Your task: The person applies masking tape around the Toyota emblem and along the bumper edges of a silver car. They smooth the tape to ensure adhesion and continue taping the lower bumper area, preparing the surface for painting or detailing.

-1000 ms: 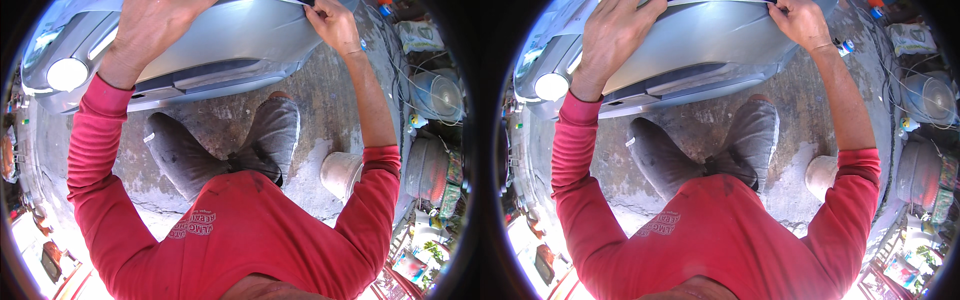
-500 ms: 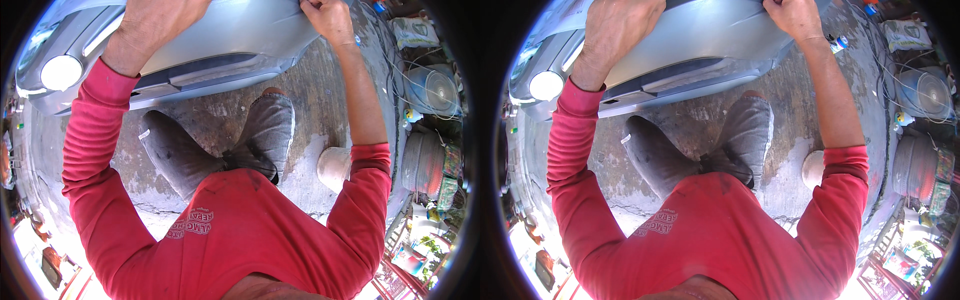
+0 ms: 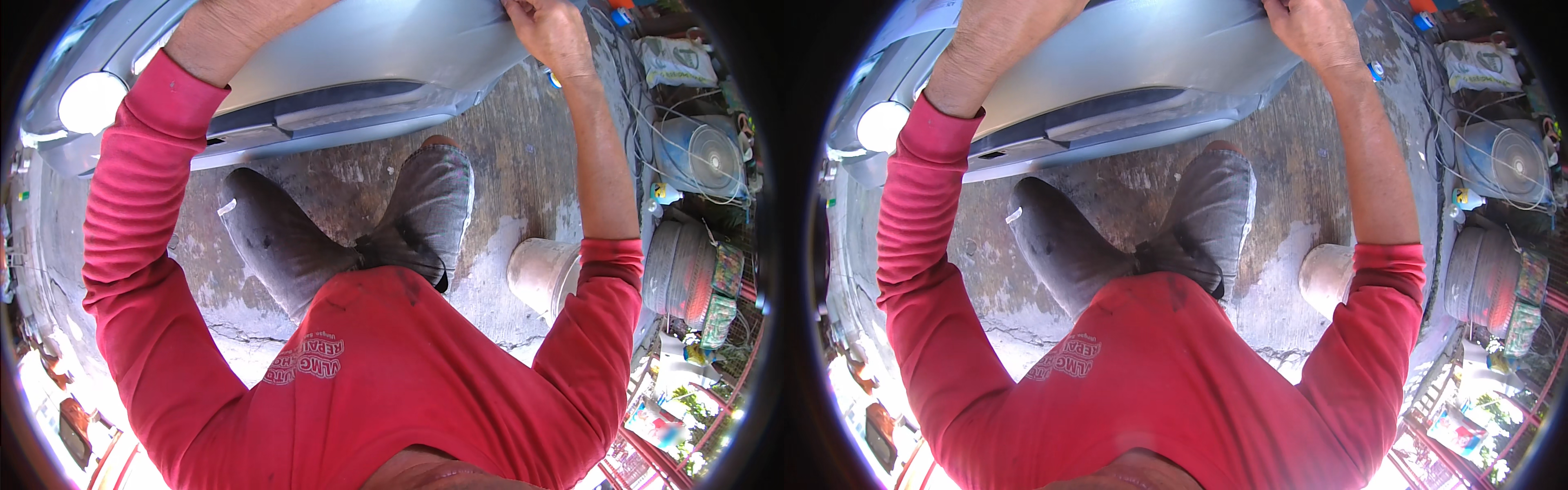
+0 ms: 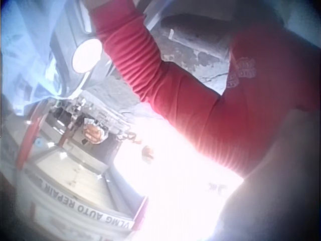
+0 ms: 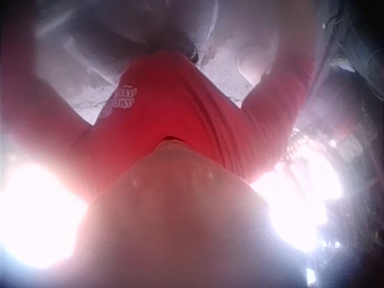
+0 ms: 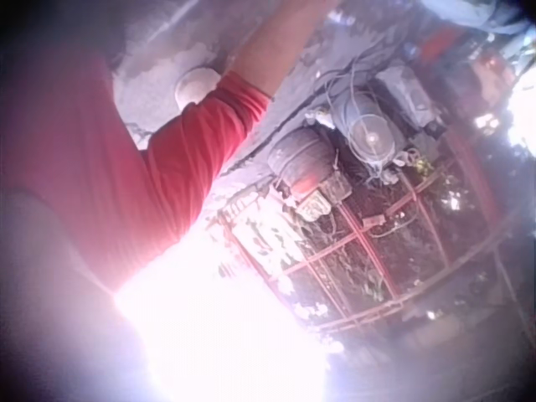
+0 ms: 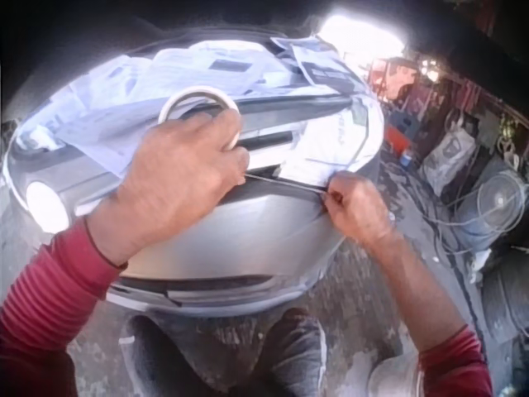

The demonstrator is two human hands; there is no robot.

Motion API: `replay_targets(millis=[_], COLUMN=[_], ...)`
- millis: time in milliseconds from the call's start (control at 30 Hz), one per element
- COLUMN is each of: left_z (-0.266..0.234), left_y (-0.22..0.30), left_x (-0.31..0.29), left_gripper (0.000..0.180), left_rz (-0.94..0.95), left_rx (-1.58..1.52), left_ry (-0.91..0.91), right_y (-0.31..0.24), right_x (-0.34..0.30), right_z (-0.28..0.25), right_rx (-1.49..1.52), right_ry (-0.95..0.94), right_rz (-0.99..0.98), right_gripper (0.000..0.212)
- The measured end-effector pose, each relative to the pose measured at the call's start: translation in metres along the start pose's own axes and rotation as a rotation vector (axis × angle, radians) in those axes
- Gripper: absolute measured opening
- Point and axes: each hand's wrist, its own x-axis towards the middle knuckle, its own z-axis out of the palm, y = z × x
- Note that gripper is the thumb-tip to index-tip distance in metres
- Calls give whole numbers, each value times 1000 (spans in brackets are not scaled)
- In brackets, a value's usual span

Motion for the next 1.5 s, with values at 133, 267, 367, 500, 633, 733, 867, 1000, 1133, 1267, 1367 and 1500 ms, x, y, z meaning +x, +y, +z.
replay_targets(millis=[133, 267, 367, 500, 633, 733, 867, 1000, 1133, 1267, 1367, 1500], left_z=[6, 11, 4, 11, 18, 20, 19, 8, 12, 10, 5, 3], left_y=[0, 2, -4, -2, 3, 3, 4, 1, 1, 5, 6, 6], left_x=[0, 2, 2, 1, 4, 4, 9, 4, 4, 8, 13, 14], left_gripper=[12, 13, 14, 17, 19, 17, 15, 14, 15, 16, 15, 14], left_rz=[24, 62, 16, -14, -15, -9, 22, 0, -8, -11, -57, -20], left_rx=[34, 18, 4, -27, -2, 1, 28, 58, -11, -53, -19, -2], left_ry=[6, 72, 10, 31, 66, 74, 87, 65, 53, 58, -4, 18], right_y=[1, -2, -3, -12, 16, 23, 37, 33, 44, 77, 71, 24], right_x=[0, 0, 3, 2, 4, 4, 7, 10, 8, 9, 3, -17], right_z=[-2, -8, 0, -7, -4, -8, -21, -10, -6, -16, -41, -28], right_rx=[-22, -49, -38, 11, -119, -188, -279, -314, -273, -310, -195, -51], right_ry=[-1, -7, 9, -29, -83, -79, -125, -73, -29, 10, 137, 169], right_rz=[-29, -17, -50, 51, -30, -116, -194, -331, -382, -332, -194, -72], right_gripper=[17, 17, 18, 22, 24, 26, 28, 27, 25, 22, 25, 34])
